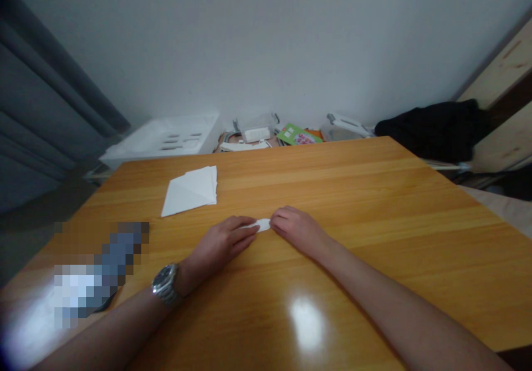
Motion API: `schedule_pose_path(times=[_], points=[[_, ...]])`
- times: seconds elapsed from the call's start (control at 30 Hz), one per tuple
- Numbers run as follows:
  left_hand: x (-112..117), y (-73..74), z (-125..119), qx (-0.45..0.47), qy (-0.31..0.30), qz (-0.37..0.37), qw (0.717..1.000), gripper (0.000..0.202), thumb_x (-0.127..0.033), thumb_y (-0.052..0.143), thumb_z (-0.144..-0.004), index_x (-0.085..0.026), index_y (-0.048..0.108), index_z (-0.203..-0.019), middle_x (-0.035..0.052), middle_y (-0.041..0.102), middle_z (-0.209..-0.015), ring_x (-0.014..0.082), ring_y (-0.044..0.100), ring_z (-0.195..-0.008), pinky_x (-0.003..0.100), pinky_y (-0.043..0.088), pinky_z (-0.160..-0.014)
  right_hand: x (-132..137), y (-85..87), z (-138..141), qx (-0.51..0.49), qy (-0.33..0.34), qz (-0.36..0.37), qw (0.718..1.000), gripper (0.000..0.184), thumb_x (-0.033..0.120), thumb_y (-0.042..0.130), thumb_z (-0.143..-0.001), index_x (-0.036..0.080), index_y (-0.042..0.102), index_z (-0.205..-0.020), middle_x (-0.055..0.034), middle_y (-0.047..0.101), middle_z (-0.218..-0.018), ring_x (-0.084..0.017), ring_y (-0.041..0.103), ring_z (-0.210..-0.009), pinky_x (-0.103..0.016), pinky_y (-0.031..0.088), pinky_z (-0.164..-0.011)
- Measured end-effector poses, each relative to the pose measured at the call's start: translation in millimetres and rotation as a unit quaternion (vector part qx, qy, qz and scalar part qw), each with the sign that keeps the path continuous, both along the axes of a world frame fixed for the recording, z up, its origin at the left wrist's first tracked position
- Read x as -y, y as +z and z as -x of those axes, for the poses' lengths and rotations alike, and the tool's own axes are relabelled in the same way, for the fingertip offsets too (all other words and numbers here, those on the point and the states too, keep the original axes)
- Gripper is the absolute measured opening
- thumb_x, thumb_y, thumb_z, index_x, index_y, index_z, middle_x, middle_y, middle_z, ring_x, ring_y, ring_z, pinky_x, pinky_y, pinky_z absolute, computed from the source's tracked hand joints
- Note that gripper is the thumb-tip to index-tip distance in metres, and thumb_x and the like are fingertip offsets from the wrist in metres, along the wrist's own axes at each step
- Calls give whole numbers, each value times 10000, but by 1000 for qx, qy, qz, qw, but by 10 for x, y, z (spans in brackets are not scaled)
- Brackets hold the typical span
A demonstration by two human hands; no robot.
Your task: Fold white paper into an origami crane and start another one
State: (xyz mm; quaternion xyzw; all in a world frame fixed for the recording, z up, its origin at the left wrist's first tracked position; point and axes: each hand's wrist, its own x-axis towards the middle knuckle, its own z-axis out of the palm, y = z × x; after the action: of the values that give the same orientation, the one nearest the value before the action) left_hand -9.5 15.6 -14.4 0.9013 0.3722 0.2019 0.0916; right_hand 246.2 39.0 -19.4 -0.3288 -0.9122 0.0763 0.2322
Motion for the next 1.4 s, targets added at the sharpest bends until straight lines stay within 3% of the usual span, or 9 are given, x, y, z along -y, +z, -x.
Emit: schedule_pose_path(times=[0.17, 0.67, 0.9, 1.4], points=[[-11, -5, 29, -11, -42, -12, 999, 275, -305, 517, -1010, -235, 664, -1232, 72, 676, -1271, 215, 650, -1058, 366, 536, -939, -16, -15, -28, 14, -8, -10, 1000, 175, 183, 548, -989, 176, 720, -958, -92, 719, -974, -222, 644, -905, -349, 537, -803], [43, 62, -4, -80, -31, -30, 996, 341, -328, 553, -984, -236, 620, -1306, 81, 635, -1337, 264, 595, -1163, 449, 468, -1021, -12, -6, -29, 14, 1, -24, 1000, 157, 146, 571, -968, 151, 724, -933, -95, 710, -956, -215, 645, -887, -343, 557, -795], [77, 82, -46, -90, -19, -38, 995, 381, -294, 559, -972, -238, 586, -1348, 97, 622, -1318, 267, 580, -1138, 454, 465, -1011, 18, 14, -46, 27, -22, -25, 999, 165, 190, 582, -968, 151, 731, -1025, -108, 719, -1089, -233, 667, -993, -370, 564, -896], [78, 21, -60, -66, -33, -19, 997, 385, -247, 519, -984, -219, 564, -1366, 104, 601, -1327, 261, 562, -1171, 444, 462, -1041, -25, 40, -65, 72, -26, -62, 995, 145, 151, 605, -951, 163, 737, -1010, -90, 748, -1063, -224, 697, -964, -336, 580, -818]])
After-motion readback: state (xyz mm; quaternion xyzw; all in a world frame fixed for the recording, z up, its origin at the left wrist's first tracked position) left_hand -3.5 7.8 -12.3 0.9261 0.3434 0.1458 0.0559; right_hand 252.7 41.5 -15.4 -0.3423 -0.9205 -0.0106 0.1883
